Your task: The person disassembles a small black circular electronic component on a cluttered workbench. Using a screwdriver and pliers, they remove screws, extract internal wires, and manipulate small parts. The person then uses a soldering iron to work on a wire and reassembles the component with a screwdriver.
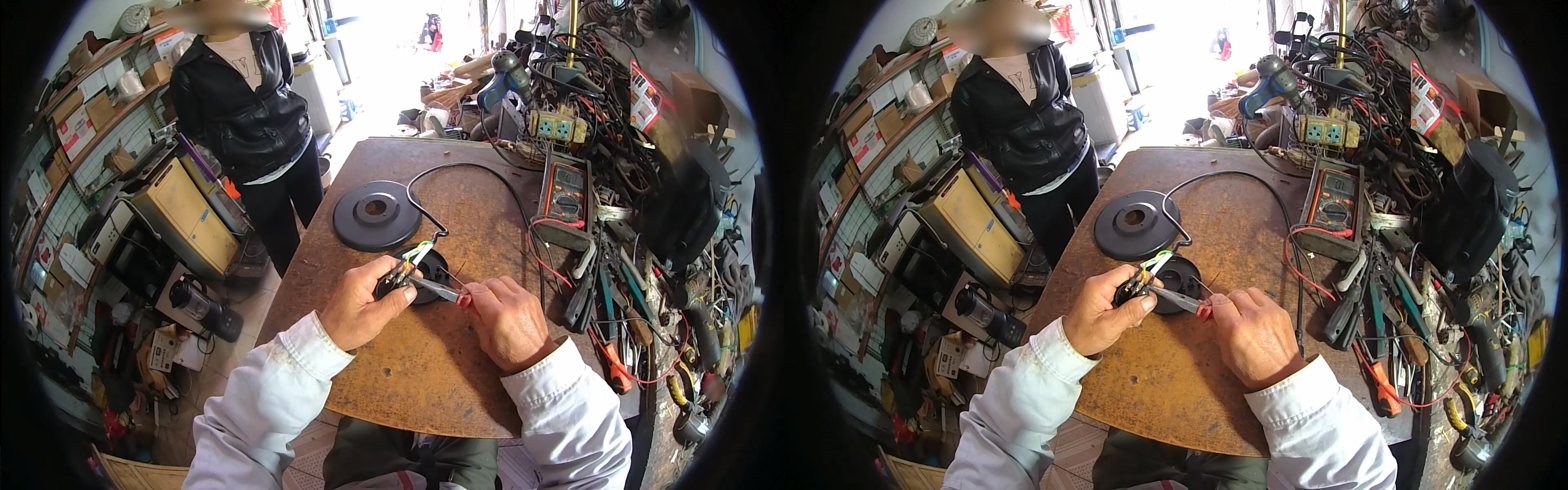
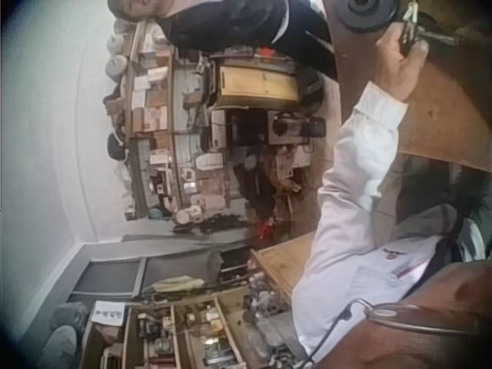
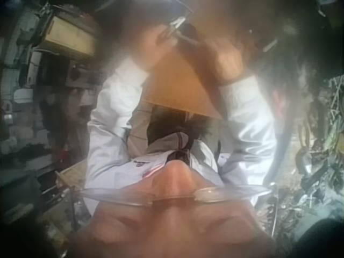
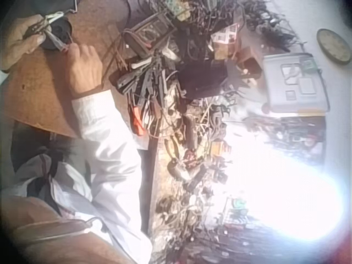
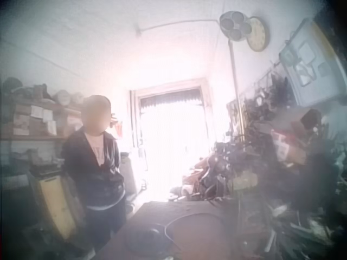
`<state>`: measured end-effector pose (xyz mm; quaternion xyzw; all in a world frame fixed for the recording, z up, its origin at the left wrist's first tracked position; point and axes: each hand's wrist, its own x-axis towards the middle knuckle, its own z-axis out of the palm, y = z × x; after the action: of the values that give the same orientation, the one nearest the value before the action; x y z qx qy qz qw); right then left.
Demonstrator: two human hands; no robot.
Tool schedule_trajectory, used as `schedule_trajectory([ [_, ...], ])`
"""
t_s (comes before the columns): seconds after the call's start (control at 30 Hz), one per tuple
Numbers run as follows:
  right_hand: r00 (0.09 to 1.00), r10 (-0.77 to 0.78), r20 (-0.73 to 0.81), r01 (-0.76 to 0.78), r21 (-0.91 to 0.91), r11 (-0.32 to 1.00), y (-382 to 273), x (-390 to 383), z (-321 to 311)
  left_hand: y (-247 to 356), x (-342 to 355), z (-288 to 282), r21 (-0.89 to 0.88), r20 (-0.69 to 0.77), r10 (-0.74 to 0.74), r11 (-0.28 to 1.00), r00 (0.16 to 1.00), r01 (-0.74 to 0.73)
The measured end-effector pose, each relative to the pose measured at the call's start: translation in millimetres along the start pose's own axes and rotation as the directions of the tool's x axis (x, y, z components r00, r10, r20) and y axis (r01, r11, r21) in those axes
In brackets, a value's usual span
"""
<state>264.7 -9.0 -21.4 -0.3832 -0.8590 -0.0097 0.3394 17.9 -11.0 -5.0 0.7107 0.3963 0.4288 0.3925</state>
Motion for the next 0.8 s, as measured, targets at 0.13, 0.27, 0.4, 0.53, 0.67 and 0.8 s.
schedule_trajectory([
  [0.13,1.0,-0.011,-0.007,0.011,-0.039,0.999,-0.7,-0.4,-0.9,1.1,0.2,-0.6,-0.001,0.01,-0.006,1.0,1.0,0.006],
  [0.27,1.0,-0.011,-0.015,0.011,-0.037,0.999,-0.3,-0.6,-0.9,0.4,0.0,-0.6,-0.016,0.01,-0.008,1.0,1.0,0.008],
  [0.4,1.0,-0.005,-0.016,0.005,-0.029,1.0,-1.6,-0.2,-1.0,-1.2,0.1,-1.1,-0.006,0.011,0.014,1.0,1.0,-0.014],
  [0.53,1.0,0.004,-0.022,-0.004,0.01,1.0,-2.1,-0.6,-2.8,0.9,-0.3,-0.5,-0.027,0.019,-0.012,1.0,1.0,0.013],
  [0.67,0.999,0.031,0.015,-0.032,0.019,0.999,-6.4,1.0,-9.1,1.2,-1.1,-0.9,-0.01,0.026,-0.004,1.0,1.0,0.004],
  [0.8,0.997,0.05,0.05,-0.049,-0.019,0.999,-7.7,-0.5,-8.6,3.2,-1.5,-0.8,-0.001,0.031,-0.034,0.999,0.999,0.034],
])
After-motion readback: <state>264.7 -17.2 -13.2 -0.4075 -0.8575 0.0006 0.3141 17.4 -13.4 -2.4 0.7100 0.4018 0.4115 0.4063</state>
